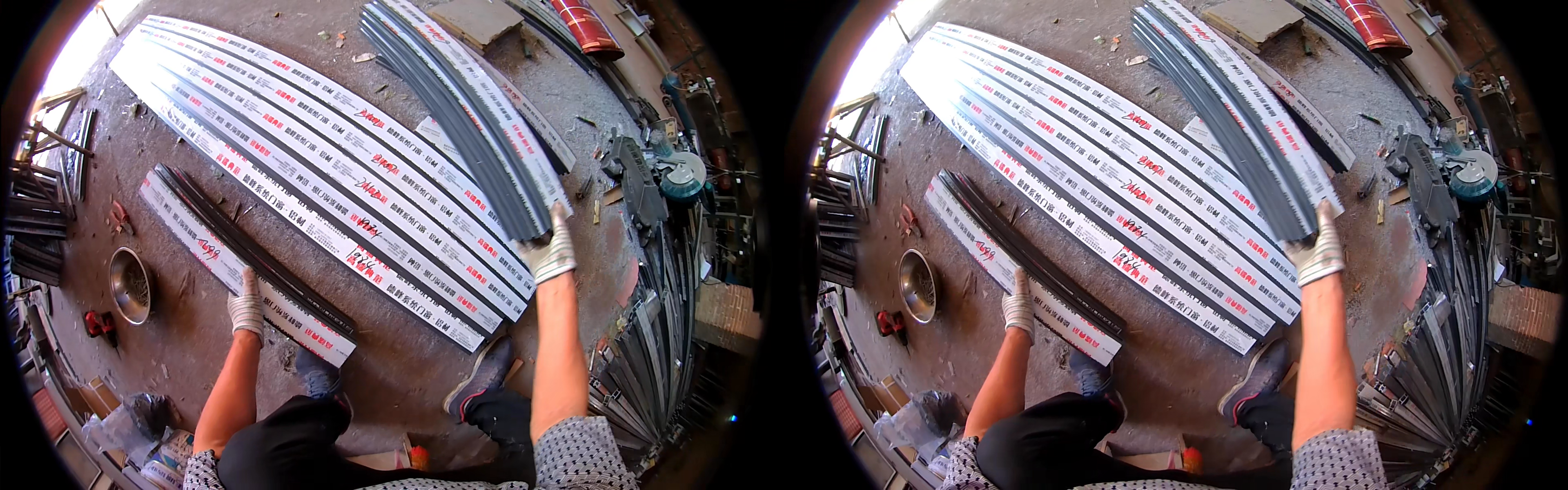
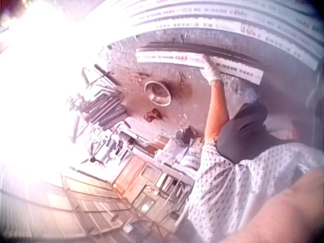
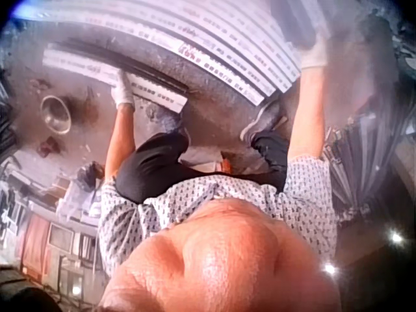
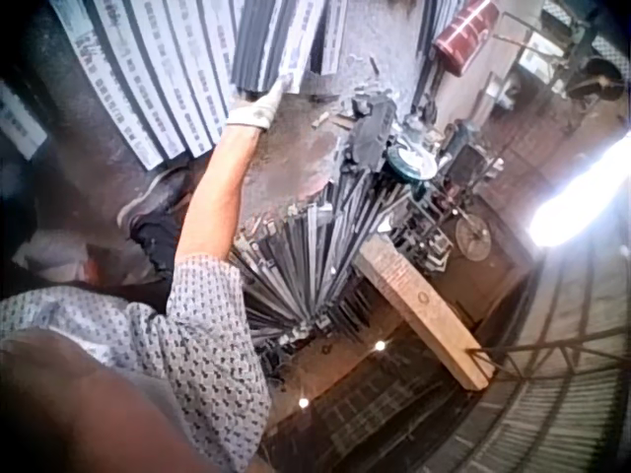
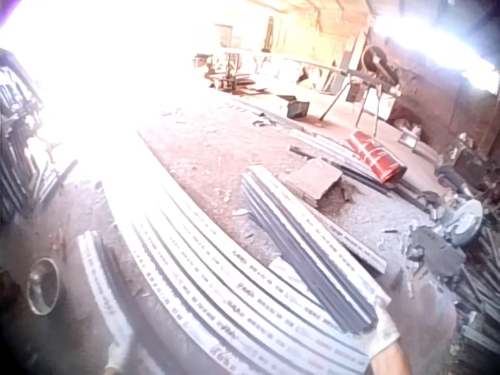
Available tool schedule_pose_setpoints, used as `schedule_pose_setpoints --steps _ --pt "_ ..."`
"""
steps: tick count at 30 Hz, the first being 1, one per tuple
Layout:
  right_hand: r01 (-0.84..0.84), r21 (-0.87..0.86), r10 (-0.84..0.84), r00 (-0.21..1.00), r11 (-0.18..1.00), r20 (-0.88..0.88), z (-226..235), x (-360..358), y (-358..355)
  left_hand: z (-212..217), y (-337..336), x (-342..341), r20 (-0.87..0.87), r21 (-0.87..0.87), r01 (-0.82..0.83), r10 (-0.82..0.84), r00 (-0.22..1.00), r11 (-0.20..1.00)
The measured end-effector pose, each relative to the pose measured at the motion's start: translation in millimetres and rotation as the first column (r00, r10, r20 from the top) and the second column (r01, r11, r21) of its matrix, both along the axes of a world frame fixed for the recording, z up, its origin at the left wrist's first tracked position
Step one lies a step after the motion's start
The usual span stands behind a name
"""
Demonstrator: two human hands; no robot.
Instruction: The person organizes and stacks long metal profiles on the floor of a workshop. They pick up individual profiles, align them, and place them into a neat pile, occasionally moving a cardboard box to clear space.
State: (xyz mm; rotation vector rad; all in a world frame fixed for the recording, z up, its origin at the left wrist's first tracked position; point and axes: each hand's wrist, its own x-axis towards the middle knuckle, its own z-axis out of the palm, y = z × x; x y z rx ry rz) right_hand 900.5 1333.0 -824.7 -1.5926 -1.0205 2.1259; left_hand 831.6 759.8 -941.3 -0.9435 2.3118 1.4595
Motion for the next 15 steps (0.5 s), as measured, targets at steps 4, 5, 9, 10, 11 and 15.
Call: schedule_pose_setpoints --steps 4,5,9,10,11,15 --pt "0.020 0.001 -0.020 1.000 1.000 -0.014 -6 18 -85 9 4 -3 -0.033 0.019 0.009 -0.009 0.999 1.000" --pt "-0.051 0.012 0.052 0.996 0.999 -0.078 1 18 -112 11 1 -3 -0.049 0.018 0.005 -0.005 0.999 1.000" --pt "-0.028 0.095 0.044 0.982 0.995 -0.181 -23 24 -170 19 1 -7 -0.144 -0.185 0.013 -0.040 0.989 0.983" --pt "-0.033 0.067 0.043 0.986 0.997 -0.164 -28 26 -178 32 5 -10 -0.199 -0.184 0.077 -0.114 0.973 0.980" --pt "-0.056 0.022 0.059 0.985 0.998 -0.161 -29 22 -194 21 -14 -10 -0.306 -0.298 0.027 -0.123 0.944 0.954" --pt "-0.014 -0.023 0.010 0.983 1.000 -0.185 -37 23 -221 59 26 -11 -0.511 -0.349 0.141 -0.314 0.800 0.926"
